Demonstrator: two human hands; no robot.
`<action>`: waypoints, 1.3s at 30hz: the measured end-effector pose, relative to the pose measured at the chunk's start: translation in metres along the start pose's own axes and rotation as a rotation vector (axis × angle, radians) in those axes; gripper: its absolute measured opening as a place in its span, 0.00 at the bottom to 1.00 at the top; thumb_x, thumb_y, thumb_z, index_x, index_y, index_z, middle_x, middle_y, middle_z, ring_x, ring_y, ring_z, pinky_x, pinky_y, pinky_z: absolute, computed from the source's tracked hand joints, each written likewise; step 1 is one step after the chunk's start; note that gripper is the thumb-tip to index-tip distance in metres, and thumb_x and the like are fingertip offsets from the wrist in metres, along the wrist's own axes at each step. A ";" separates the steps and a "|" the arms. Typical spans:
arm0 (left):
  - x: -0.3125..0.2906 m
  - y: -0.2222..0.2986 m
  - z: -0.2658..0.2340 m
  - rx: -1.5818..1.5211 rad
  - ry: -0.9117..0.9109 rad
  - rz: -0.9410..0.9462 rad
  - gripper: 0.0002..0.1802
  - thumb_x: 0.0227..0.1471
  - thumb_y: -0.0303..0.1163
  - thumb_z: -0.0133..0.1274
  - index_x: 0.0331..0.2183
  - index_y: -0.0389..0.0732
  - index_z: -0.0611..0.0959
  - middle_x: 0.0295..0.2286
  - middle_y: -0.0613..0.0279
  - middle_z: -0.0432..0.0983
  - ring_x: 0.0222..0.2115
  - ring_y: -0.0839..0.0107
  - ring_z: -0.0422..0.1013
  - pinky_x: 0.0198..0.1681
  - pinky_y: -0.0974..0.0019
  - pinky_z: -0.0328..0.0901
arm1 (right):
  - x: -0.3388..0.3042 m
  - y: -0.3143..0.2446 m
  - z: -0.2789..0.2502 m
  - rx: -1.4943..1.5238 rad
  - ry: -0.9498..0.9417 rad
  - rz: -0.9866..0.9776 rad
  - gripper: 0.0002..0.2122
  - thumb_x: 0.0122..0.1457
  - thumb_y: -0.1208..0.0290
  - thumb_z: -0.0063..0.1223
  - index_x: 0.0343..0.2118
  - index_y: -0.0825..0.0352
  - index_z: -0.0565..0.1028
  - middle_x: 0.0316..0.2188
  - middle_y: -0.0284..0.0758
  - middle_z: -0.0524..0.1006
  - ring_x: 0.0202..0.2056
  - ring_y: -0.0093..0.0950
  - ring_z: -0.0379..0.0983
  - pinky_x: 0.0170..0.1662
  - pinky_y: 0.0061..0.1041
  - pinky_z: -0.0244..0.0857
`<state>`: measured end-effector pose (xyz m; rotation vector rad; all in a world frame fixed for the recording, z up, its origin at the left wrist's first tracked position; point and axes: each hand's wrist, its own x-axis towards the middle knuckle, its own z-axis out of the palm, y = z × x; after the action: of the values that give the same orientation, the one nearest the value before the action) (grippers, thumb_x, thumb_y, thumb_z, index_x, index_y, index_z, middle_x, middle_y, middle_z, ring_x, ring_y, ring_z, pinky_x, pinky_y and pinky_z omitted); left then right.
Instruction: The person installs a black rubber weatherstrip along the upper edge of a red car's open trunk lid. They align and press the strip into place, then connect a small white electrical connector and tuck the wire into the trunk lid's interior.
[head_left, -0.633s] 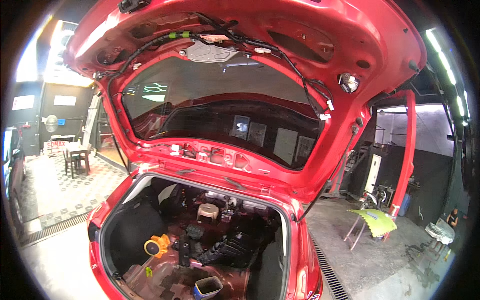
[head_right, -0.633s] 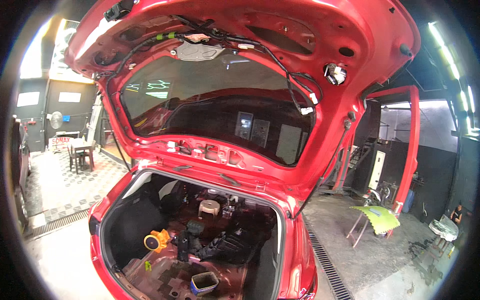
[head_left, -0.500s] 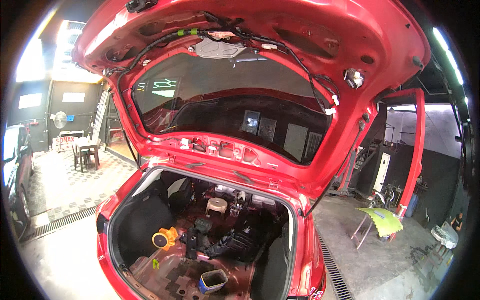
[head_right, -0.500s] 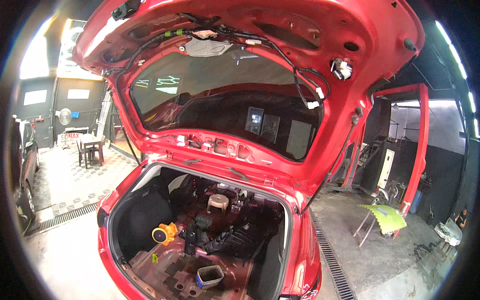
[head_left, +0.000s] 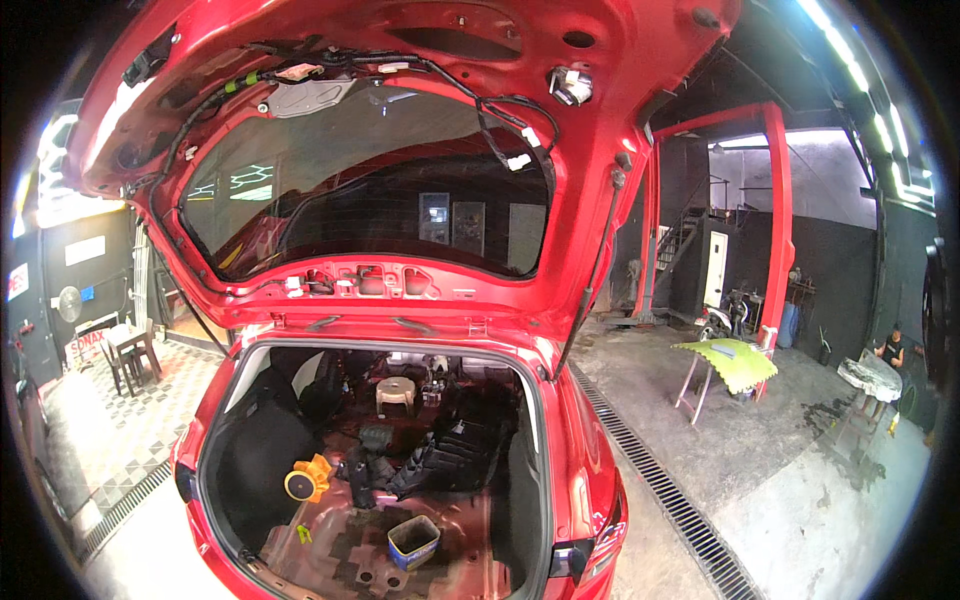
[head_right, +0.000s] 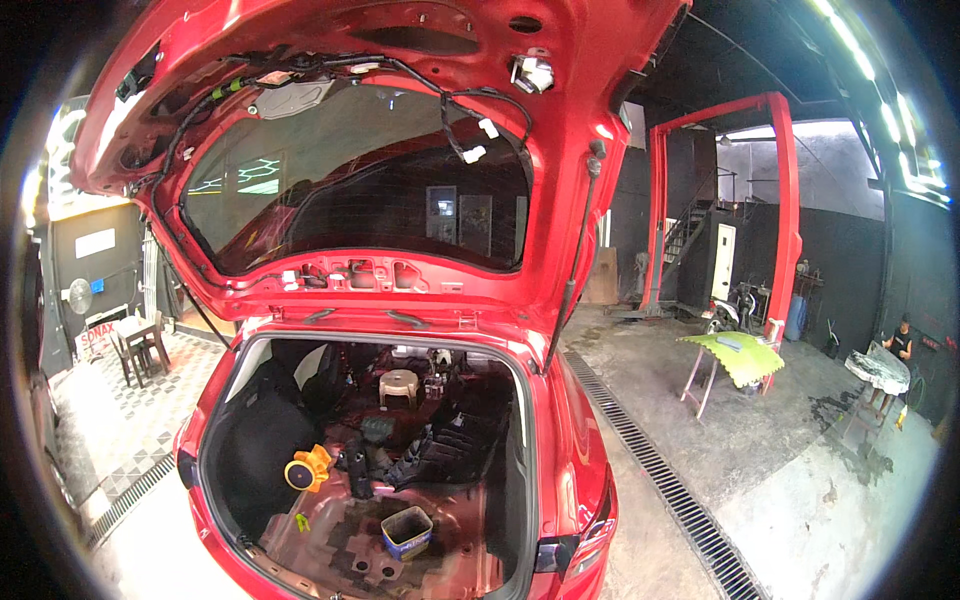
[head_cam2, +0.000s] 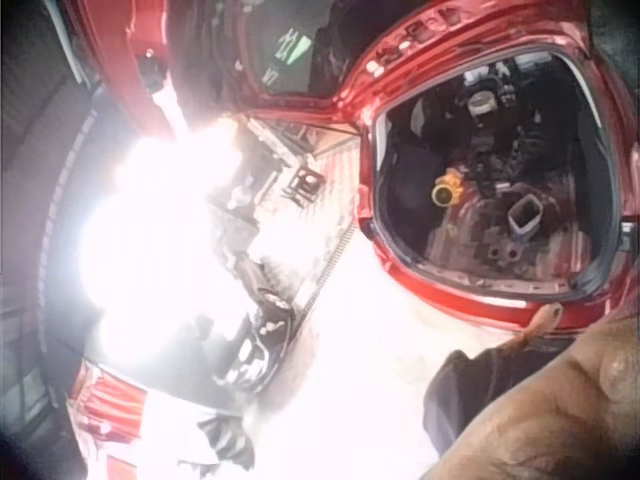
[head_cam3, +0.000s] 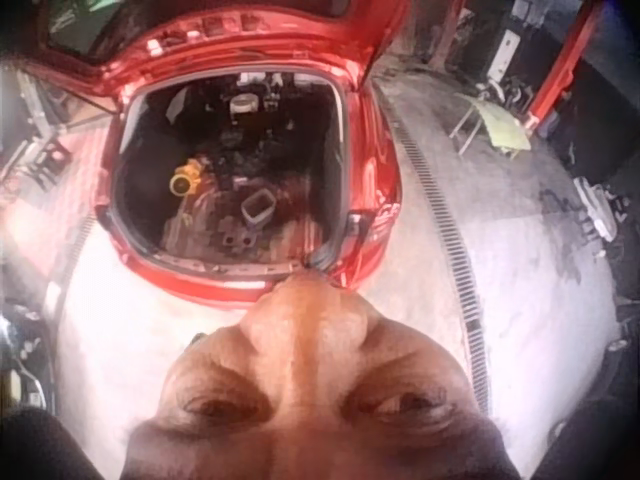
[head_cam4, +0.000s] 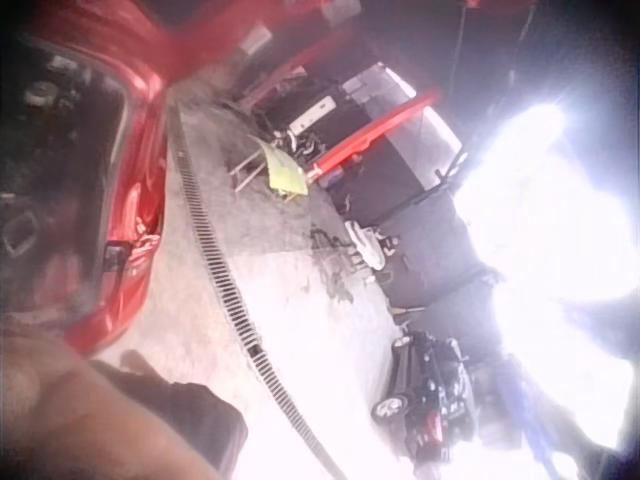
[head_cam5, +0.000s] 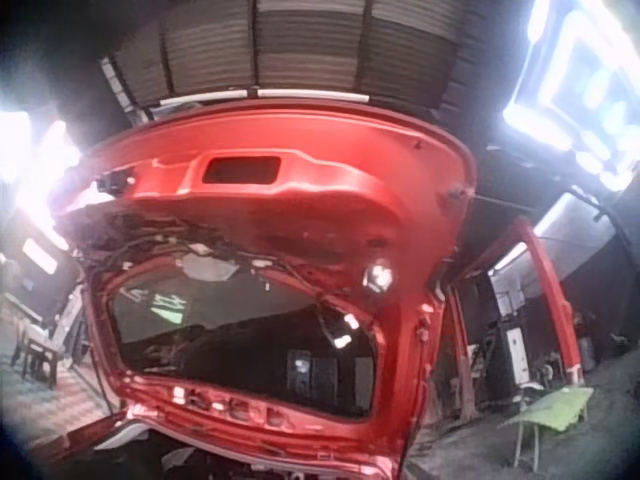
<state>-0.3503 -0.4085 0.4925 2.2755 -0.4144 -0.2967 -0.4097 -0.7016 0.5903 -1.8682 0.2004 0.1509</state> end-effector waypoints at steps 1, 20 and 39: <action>-0.001 -0.003 0.006 0.020 -0.017 0.021 0.19 0.69 0.40 0.52 0.54 0.39 0.78 0.34 0.46 0.81 0.28 0.55 0.77 0.31 0.54 0.69 | -0.004 0.005 0.000 0.012 0.015 0.004 0.14 0.66 0.68 0.53 0.44 0.71 0.86 0.37 0.41 0.87 0.31 0.29 0.81 0.35 0.31 0.75; 0.069 0.542 -0.494 0.480 1.343 1.521 0.21 0.64 0.28 0.57 0.58 0.41 0.82 0.53 0.51 0.81 0.53 0.51 0.74 0.60 0.50 0.67 | -0.106 0.157 -0.014 -0.001 0.318 0.207 0.15 0.66 0.67 0.53 0.42 0.73 0.86 0.35 0.43 0.87 0.31 0.30 0.81 0.36 0.32 0.75; 0.141 0.572 -0.577 0.534 1.328 1.668 0.24 0.63 0.28 0.56 0.60 0.47 0.81 0.52 0.54 0.81 0.54 0.52 0.74 0.60 0.52 0.66 | -0.110 0.102 0.043 0.159 0.786 0.256 0.16 0.62 0.67 0.52 0.44 0.73 0.86 0.36 0.44 0.87 0.41 0.34 0.83 0.50 0.35 0.74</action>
<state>-0.1403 -0.4410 1.2891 1.2781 -1.4175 2.0986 -0.5387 -0.6835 0.5051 -1.6530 0.9607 -0.4258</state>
